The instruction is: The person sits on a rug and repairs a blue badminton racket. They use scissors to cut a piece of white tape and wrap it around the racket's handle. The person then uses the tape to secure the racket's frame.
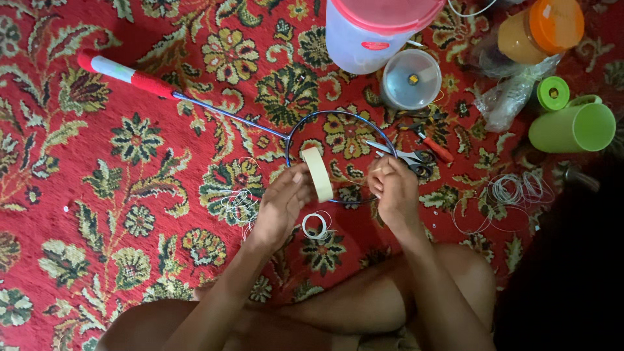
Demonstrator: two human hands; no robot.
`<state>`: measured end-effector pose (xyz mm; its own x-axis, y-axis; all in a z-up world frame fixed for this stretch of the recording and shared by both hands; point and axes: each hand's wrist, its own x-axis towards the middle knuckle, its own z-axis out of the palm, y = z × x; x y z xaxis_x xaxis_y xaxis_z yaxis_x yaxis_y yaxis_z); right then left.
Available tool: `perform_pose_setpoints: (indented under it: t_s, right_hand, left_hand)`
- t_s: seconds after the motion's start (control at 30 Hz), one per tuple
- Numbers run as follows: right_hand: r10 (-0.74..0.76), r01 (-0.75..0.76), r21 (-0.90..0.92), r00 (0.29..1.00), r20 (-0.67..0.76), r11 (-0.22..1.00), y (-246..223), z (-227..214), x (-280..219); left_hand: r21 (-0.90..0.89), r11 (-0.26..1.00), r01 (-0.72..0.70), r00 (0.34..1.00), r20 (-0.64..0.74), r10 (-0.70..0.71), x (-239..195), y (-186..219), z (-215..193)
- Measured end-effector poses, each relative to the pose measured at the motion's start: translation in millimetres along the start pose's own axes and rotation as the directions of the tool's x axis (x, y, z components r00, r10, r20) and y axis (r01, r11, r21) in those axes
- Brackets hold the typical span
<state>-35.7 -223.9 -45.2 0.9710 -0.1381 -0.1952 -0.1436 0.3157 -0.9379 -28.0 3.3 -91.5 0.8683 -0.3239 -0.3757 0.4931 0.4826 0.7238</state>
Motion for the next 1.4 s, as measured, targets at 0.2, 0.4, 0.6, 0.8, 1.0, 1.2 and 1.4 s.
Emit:
perform_pose_setpoints:
  t_s: [0.2, 0.4, 0.6, 0.8, 1.0, 1.2, 1.4]
  right_hand:
    - [-0.202, 0.213, -0.415, 0.977, 0.072, 0.884, -32.5, 31.3, -7.4]
    - [-0.156, 0.199, -0.396, 0.978, 0.139, 0.896, -32.4, 30.1, -8.1]
    - [-0.125, 0.188, -0.317, 0.970, 0.209, 0.930, -44.9, 35.2, -9.0]
    - [0.004, 0.010, 0.141, 0.995, -0.097, 0.990, -7.9, 20.8, -3.0]
    - [0.183, -0.177, 0.354, 0.983, 0.018, 0.918, -24.0, 25.0, -1.0]
    - [0.151, -0.177, 0.169, 0.976, 0.154, 0.970, -33.6, 23.4, -1.2]
    - [0.042, -0.043, 0.006, 0.986, 0.164, 0.999, -29.8, 13.0, -1.9]
  left_hand:
    - [-0.024, 0.999, -0.024, 1.000, 0.016, 0.024, -18.0, 49.8, 47.0]
    - [-0.061, 0.998, -0.018, 1.000, 0.001, 0.018, -10.6, 38.5, 35.4]
    - [-0.015, 0.999, -0.032, 0.999, 0.003, 0.032, -11.9, 42.4, 36.4]
    - [-0.054, 0.997, -0.053, 0.998, 0.012, 0.054, -8.1, 33.4, 31.8]
    - [0.003, 0.998, -0.058, 0.998, 0.008, 0.058, -15.0, 49.1, 44.6]
    - [-0.030, 0.997, -0.074, 0.997, -0.010, 0.074, -7.2, 33.2, 29.6]
    - [-0.040, 0.998, -0.050, 0.999, -0.009, 0.049, -10.6, 41.9, 33.8]
